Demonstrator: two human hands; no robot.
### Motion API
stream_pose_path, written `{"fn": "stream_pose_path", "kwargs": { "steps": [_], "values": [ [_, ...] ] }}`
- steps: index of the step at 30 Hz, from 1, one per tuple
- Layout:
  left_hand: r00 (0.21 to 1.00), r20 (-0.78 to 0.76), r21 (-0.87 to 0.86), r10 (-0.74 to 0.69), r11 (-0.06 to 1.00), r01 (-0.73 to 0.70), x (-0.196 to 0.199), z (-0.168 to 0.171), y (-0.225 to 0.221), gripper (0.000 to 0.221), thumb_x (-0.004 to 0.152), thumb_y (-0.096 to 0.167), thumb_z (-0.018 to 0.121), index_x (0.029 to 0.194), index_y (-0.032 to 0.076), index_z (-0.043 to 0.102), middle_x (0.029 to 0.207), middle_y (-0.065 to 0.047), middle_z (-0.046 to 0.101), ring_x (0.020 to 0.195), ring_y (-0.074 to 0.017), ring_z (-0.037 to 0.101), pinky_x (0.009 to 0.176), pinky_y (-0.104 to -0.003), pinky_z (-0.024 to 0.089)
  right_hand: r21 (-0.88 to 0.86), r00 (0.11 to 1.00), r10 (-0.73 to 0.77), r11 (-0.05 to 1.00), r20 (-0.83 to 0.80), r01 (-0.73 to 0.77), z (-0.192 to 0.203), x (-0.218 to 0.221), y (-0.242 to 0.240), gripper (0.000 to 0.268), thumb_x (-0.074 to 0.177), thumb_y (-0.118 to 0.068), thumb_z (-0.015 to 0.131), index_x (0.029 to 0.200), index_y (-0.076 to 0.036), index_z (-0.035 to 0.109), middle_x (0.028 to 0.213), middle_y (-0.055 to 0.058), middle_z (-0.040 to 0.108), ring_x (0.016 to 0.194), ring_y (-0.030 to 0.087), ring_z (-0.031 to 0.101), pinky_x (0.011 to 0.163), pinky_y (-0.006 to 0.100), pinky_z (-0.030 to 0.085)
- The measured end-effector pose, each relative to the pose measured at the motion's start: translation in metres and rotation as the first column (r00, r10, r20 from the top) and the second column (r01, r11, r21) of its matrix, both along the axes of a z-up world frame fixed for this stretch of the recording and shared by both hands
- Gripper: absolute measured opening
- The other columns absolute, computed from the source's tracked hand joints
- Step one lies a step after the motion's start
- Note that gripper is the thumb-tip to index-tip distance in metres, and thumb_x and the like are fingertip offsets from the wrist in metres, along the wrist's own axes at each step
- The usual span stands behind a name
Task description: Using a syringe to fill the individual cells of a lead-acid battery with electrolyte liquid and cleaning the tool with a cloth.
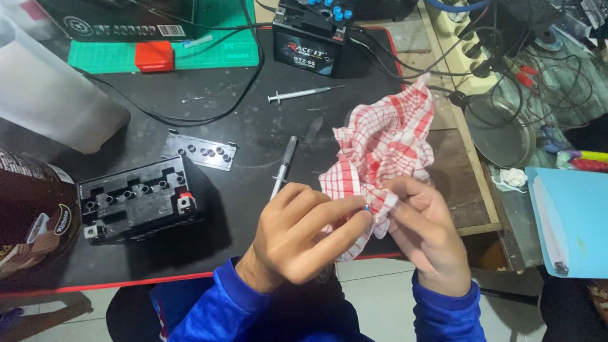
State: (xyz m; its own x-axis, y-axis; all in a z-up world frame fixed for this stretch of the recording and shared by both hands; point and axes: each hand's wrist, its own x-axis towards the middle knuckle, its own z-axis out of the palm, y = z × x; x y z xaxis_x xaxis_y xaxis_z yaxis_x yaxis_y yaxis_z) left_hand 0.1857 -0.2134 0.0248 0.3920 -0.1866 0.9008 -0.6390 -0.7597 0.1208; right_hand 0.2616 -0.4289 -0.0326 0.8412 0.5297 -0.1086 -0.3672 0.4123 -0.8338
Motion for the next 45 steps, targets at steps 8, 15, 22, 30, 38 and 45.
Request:
{"fn": "stream_pose_path", "kwargs": {
  "steps": [8,15,22,30,38,45],
  "values": [
    [0.998,-0.058,0.023,-0.022,0.999,0.023,-0.003,-0.018,-0.002,0.007,0.101,0.002,0.067,0.101,0.007,0.072,0.115,-0.014,0.071,0.079,-0.0277,0.060,0.068,-0.037,0.051,-0.017,0.995,0.097,0.995,0.003,-0.097,0.002,-0.006,0.012,0.032,0.094,-0.006,0.069,0.121,0.011,0.068,0.112,0.017,0.072,0.105,0.024,0.068,0.096,0.033,0.051],
    [0.999,-0.046,0.021,-0.003,1.000,0.004,-0.006,-0.019,-0.001,0.009,0.097,0.003,0.079,0.098,0.007,0.071,0.112,-0.014,0.070,0.082,-0.0291,0.060,0.065,-0.038,0.051,-0.095,0.980,0.173,0.982,0.096,-0.164,0.016,-0.008,0.027,0.018,0.097,-0.008,0.067,0.101,0.008,0.073,0.096,0.012,0.070,0.092,0.020,0.066,0.083,0.029,0.053],
    [0.976,-0.168,0.010,0.140,0.990,-0.140,-0.015,-0.023,-0.010,0.010,0.102,0.016,0.071,0.111,0.012,0.075,0.126,-0.012,0.065,0.094,-0.0311,0.058,0.081,-0.044,0.054,-0.069,0.998,0.013,0.997,-0.066,-0.018,0.000,-0.016,0.030,0.016,0.098,-0.006,0.065,0.109,0.006,0.068,0.084,0.008,0.070,0.074,0.013,0.067,0.067,0.023,0.053],
    [0.882,-0.364,-0.192,0.300,0.902,-0.386,-0.017,-0.019,-0.032,0.018,0.088,0.024,0.084,0.089,0.017,0.068,0.129,-0.011,0.062,0.104,-0.0323,0.056,0.094,-0.047,0.045,-0.008,0.988,-0.145,0.989,-0.051,0.145,-0.012,-0.024,0.038,0.011,0.097,-0.004,0.067,0.106,0.003,0.067,0.087,0.006,0.065,0.078,0.010,0.060,0.075,0.019,0.049],
    [0.871,-0.327,-0.178,0.367,0.881,-0.438,-0.020,-0.018,-0.041,0.012,0.090,0.016,0.081,0.089,0.014,0.070,0.123,-0.010,0.064,0.100,-0.0323,0.058,0.091,-0.048,0.044,-0.003,0.971,-0.204,0.979,-0.126,0.206,-0.009,-0.025,0.040,0.016,0.097,-0.004,0.066,0.111,0.005,0.067,0.095,0.013,0.069,0.086,0.017,0.065,0.081,0.027,0.053],
    [0.851,-0.293,-0.117,0.436,0.867,-0.484,-0.026,-0.016,-0.044,0.012,0.090,0.016,0.082,0.088,0.015,0.070,0.117,-0.006,0.066,0.098,-0.0300,0.059,0.089,-0.049,0.043,0.013,0.965,-0.226,0.973,-0.135,0.230,-0.001,-0.027,0.044,0.016,0.099,-0.005,0.064,0.112,0.005,0.069,0.100,0.013,0.072,0.090,0.018,0.068,0.083,0.027,0.054]
  ]
}}
